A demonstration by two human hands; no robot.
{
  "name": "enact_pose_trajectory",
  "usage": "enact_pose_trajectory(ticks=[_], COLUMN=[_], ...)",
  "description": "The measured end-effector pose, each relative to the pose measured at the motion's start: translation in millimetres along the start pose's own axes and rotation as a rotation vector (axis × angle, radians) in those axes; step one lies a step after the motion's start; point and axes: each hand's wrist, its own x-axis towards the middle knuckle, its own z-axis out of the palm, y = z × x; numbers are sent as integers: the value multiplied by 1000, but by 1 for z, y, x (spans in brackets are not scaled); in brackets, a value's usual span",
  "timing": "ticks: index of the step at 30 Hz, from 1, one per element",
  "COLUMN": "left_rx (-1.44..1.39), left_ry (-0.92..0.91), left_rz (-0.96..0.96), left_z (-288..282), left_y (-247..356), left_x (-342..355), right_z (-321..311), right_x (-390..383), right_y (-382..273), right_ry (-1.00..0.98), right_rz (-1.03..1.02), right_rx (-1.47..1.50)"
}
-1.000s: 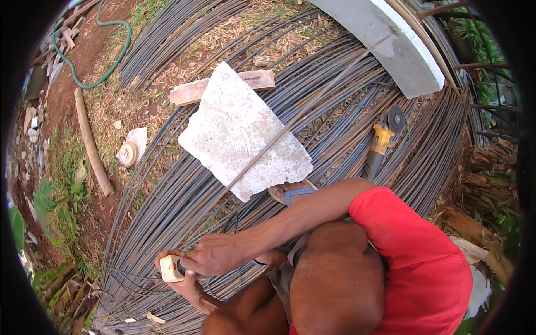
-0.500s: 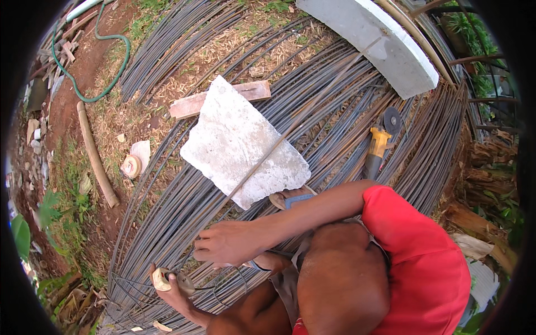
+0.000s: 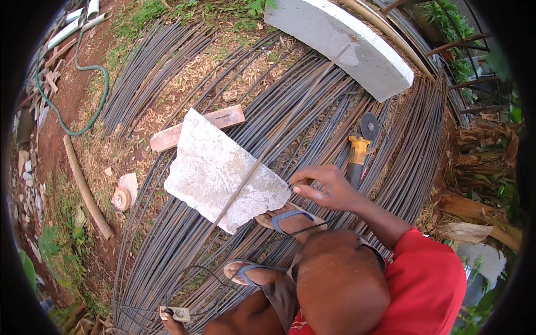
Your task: The person measures a metal rod with a tape measure, then uses an angle grinder to cut the rod into smaller pieces. The person plugs in the grinder, positions the rod, and cuts it multiple times while sitting on a pile of similar rods.
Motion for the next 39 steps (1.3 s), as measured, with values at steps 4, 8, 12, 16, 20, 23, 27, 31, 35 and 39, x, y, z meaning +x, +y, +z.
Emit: enact_pose_trajectory(ticks=[4,8,12,16,20,23,27,31,35,39], left_rx=[-275,-587,-718,-823,-552,27,439,457,411,208], left_ry=[76,110,375,781,844,1043,1006,831,691,757], left_rz=[-274,-348,-544,-757,-836,-734,-154,-16,-184,-306], left_z=[-51,-48,-24,4,13,21,36,34,15,-29], left_y=[-71,-126,-164,-174,-165,-142,-79,-12,4,-24], left_x=[-19,-54,-88,-105,-119,-113,-75,-22,24,57], right_z=[-4,8,27,34,26,21,25,33,35,28], right_x=[-9,-9,-6,-1,0,0,5,11,14,17], right_y=[24,36,44,57,67,69,58,44,44,60], right_ry=[37,-30,-83,-153,-136,-121,-102,-110,-106,-130], right_rz=[168,195,253,205,220,220,193,121,69,60], right_rx=[16,24,108,138,87,82,52,8,-18,-41])
